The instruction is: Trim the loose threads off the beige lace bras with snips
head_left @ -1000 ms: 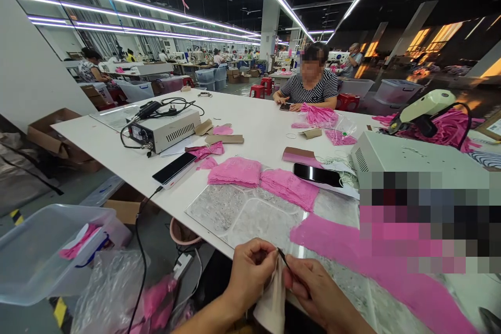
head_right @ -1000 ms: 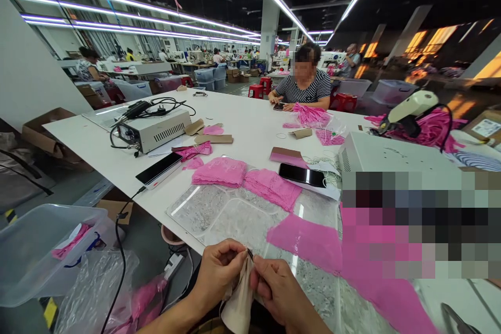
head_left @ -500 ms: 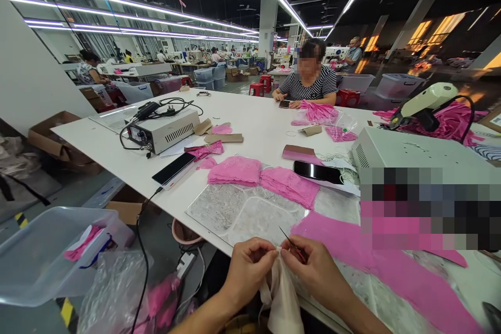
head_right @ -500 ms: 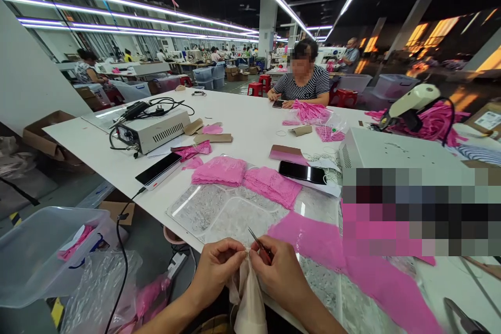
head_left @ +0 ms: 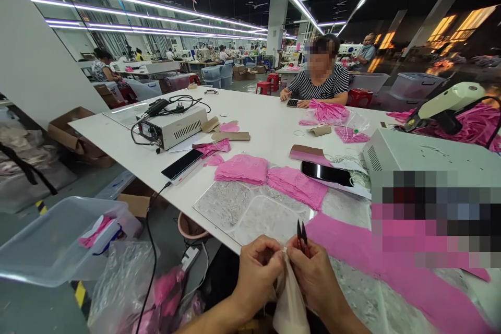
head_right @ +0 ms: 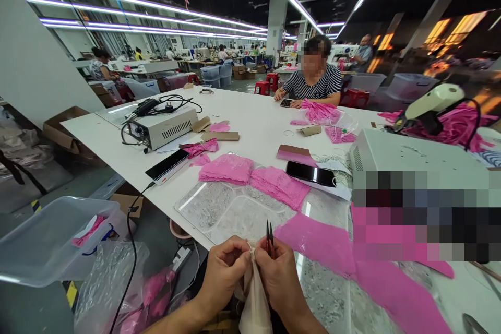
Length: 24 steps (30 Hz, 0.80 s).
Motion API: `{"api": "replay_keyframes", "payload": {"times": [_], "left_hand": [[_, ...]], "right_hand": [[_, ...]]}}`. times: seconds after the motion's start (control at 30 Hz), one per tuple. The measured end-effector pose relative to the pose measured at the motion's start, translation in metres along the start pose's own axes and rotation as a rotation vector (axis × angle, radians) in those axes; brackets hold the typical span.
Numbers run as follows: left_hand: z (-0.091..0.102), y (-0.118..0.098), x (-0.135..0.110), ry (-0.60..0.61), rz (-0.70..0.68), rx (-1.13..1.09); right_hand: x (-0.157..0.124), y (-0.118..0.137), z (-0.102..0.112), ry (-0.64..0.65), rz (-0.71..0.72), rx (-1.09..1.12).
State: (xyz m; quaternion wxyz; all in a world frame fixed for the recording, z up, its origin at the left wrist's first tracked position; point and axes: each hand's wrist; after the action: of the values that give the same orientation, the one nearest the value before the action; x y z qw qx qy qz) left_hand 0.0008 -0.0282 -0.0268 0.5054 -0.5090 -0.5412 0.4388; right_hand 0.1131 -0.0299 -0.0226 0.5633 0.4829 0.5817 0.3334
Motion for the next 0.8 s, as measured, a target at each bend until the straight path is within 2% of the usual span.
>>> {"api": "replay_keyframes", "payload": {"times": [0.13, 0.2, 0.37, 0.43, 0.5, 0.67, 0.8], "left_hand": [[-0.001, 0.002, 0.002, -0.001, 0.109, -0.117], [0.001, 0.003, 0.003, 0.022, 0.121, -0.093], [0.009, 0.001, 0.004, 0.092, -0.018, 0.172], [0.01, -0.001, 0.003, 0.086, -0.048, 0.225], [0.008, -0.002, 0.002, 0.062, 0.002, 0.165], [0.002, -0.004, 0.004, 0.001, 0.232, -0.121], [0.003, -0.006, 0.006, 0.008, 0.272, -0.171]], "right_hand": [[0.0, -0.003, -0.003, -0.02, -0.035, 0.085], [0.0, 0.0, 0.0, -0.022, -0.035, 0.069], [-0.001, 0.004, 0.01, -0.023, 0.082, -0.184], [-0.001, 0.0, 0.01, -0.03, 0.107, -0.189], [-0.001, -0.006, 0.008, -0.032, 0.074, -0.096], [-0.002, -0.012, -0.001, 0.003, -0.072, 0.163], [-0.002, -0.009, -0.001, 0.02, -0.104, 0.219]]}}
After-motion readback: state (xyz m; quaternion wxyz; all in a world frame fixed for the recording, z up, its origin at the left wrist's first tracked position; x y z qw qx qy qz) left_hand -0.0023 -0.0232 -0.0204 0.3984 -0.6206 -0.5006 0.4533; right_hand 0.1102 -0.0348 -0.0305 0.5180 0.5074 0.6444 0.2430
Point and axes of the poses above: each hand's wrist, its own x-axis towards the middle knuckle, its own z-axis out of the back of the hand, y = z × x, and after that the axes turned 7 degrees about -z, right-handed
